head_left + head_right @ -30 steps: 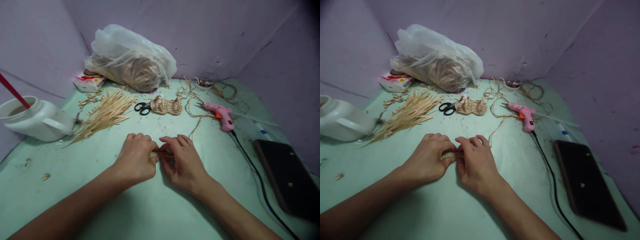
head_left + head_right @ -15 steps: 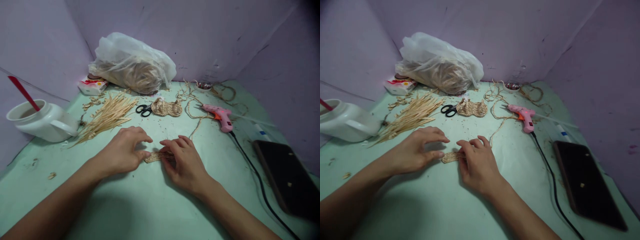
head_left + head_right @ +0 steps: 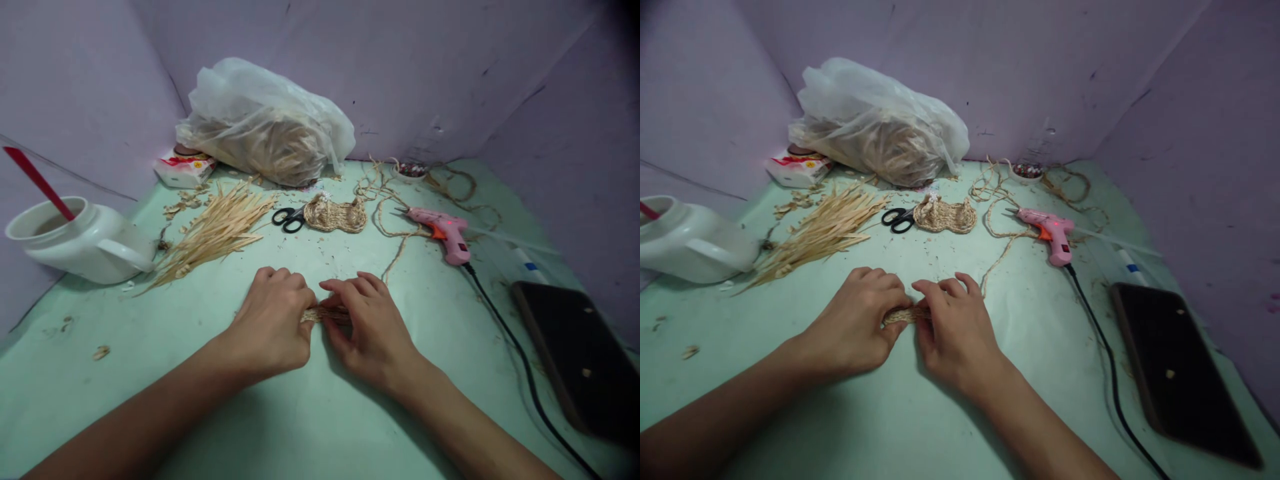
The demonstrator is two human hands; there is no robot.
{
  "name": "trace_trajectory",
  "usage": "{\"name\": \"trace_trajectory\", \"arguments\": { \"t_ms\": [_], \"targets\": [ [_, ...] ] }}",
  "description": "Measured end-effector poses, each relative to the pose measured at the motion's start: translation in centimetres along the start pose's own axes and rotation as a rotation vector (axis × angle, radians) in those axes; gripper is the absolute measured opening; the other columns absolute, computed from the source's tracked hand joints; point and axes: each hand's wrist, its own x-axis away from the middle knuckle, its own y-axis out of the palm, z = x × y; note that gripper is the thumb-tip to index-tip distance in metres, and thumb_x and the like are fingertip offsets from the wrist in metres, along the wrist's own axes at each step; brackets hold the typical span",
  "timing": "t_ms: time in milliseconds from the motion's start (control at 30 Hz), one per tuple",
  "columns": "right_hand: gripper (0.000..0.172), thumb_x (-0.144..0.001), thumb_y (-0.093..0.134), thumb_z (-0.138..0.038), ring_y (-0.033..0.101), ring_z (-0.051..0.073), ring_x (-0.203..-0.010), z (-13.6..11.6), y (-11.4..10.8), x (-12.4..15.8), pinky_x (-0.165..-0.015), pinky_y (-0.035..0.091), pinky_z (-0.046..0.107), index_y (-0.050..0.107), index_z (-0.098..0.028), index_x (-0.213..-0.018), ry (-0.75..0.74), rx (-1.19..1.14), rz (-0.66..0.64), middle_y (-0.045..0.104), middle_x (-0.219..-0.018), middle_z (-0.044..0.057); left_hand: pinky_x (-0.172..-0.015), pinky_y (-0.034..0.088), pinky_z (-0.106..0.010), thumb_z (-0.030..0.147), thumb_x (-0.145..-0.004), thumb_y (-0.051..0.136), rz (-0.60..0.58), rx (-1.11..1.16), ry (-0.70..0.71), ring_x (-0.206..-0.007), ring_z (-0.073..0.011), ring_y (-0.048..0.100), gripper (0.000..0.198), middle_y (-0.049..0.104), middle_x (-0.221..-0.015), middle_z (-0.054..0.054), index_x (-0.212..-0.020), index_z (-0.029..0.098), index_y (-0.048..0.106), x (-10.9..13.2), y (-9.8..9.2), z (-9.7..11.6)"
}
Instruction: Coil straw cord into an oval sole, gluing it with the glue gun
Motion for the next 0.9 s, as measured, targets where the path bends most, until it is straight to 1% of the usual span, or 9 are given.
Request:
{"name": "trace_trajectory", "arguments": {
  "t_ms": [133, 200, 300, 367, 433, 567, 667, 767, 900],
  "targets": [
    [0.045, -0.072, 0.057, -0.014, 0.058, 0.023, -0.088, 0.0, -0.2, 0.1, -0.099, 0.030, 0.050, 0.049, -0.017, -0.116, 0.011, 0.000, -0.021, 0.072, -0.087, 0.003, -0.083, 0.035, -0.043, 0.019, -0.076, 0.053, 0.037, 0.021, -0.006, -0.085, -0.0231, 0.054, 0.015, 0.063, -0.083, -0.006, -0.083, 0.019, 0.067, -0.2, 0.6, 0.2],
    [0.051, -0.071, 0.059, -0.015, 0.057, 0.024, -0.091, 0.3, -0.7, 0.1, -0.100, 0.029, 0.051, 0.046, -0.016, -0.121, 0.014, 0.006, -0.043, 0.070, -0.094, 0.005, -0.083, 0.035, -0.043, 0.019, -0.076, 0.054, 0.030, 0.025, -0.011, -0.084, -0.0228, 0.054, 0.013, 0.063, -0.083, -0.006, -0.081, 0.018, 0.066, -0.4, 0.7, 0.2],
    [0.051, -0.074, 0.062, -0.021, 0.056, 0.026, -0.095, 1.2, -2.0, 0.5, -0.095, 0.035, 0.051, 0.046, -0.015, -0.121, 0.018, 0.022, -0.013, 0.066, -0.106, 0.010, -0.082, 0.035, -0.042, 0.021, -0.077, 0.056, 0.006, 0.042, -0.005, -0.084, -0.0223, 0.054, 0.011, 0.063, -0.084, -0.006, -0.082, 0.018, 0.066, -0.5, 0.6, -0.1],
    [0.045, -0.075, 0.063, -0.023, 0.057, 0.025, -0.092, 1.9, -3.0, 1.0, -0.086, 0.042, 0.047, 0.049, -0.017, -0.117, 0.049, 0.009, 0.007, 0.066, -0.104, 0.010, -0.082, 0.035, -0.041, 0.021, -0.079, 0.057, -0.013, 0.053, 0.005, -0.085, -0.0219, 0.054, 0.011, 0.063, -0.084, -0.006, -0.084, 0.019, 0.066, -0.5, 0.5, -0.2],
    [0.043, -0.076, 0.062, -0.022, 0.058, 0.024, -0.088, 2.4, -3.7, 1.5, -0.081, 0.044, 0.043, 0.050, -0.020, -0.116, 0.085, -0.009, -0.030, 0.067, -0.099, 0.008, -0.082, 0.035, -0.041, 0.021, -0.080, 0.056, -0.028, 0.052, 0.022, -0.084, -0.0215, 0.054, 0.011, 0.062, -0.084, -0.005, -0.085, 0.019, 0.066, -0.4, 0.4, -0.2],
    [0.048, -0.073, 0.061, -0.015, 0.057, 0.024, -0.090, 2.6, -4.0, 2.0, -0.083, 0.042, 0.043, 0.049, -0.021, -0.119, 0.079, -0.019, -0.146, 0.067, -0.098, 0.005, -0.082, 0.035, -0.041, 0.020, -0.082, 0.053, -0.045, 0.017, 0.066, -0.084, -0.0218, 0.053, 0.013, 0.061, -0.085, -0.006, -0.085, 0.019, 0.065, -0.5, 0.3, -0.1],
    [0.048, -0.073, 0.059, -0.011, 0.057, 0.022, -0.088, 2.5, -4.1, 2.0, -0.084, 0.041, 0.042, 0.050, -0.021, -0.119, 0.062, -0.040, -0.174, 0.068, -0.096, 0.004, -0.083, 0.034, -0.043, 0.017, -0.082, 0.050, -0.046, -0.034, 0.101, -0.086, -0.0228, 0.053, 0.016, 0.061, -0.086, -0.007, -0.087, 0.018, 0.065, -0.5, 0.1, -0.1],
    [0.042, -0.074, 0.059, -0.011, 0.058, 0.021, -0.086, 2.7, -4.4, 1.8, -0.084, 0.040, 0.041, 0.054, -0.021, -0.114, 0.052, -0.039, -0.173, 0.069, -0.092, 0.003, -0.085, 0.033, -0.044, 0.015, -0.082, 0.048, -0.028, -0.071, 0.124, -0.088, -0.0234, 0.052, 0.019, 0.061, -0.089, -0.008, -0.090, 0.017, 0.065, -0.5, 0.1, -0.2],
    [0.015, -0.078, 0.062, -0.018, 0.059, 0.021, -0.085, 3.3, -5.1, 1.6, -0.082, 0.039, 0.041, 0.064, -0.023, -0.092, 0.024, 0.015, -0.211, 0.069, -0.083, 0.002, -0.086, 0.033, -0.045, 0.014, -0.082, 0.047, -0.020, -0.084, 0.137, -0.088, -0.0235, 0.052, 0.021, 0.061, -0.090, -0.008, -0.092, 0.017, 0.065, -0.5, 0.2, -0.4]
  ]
}}
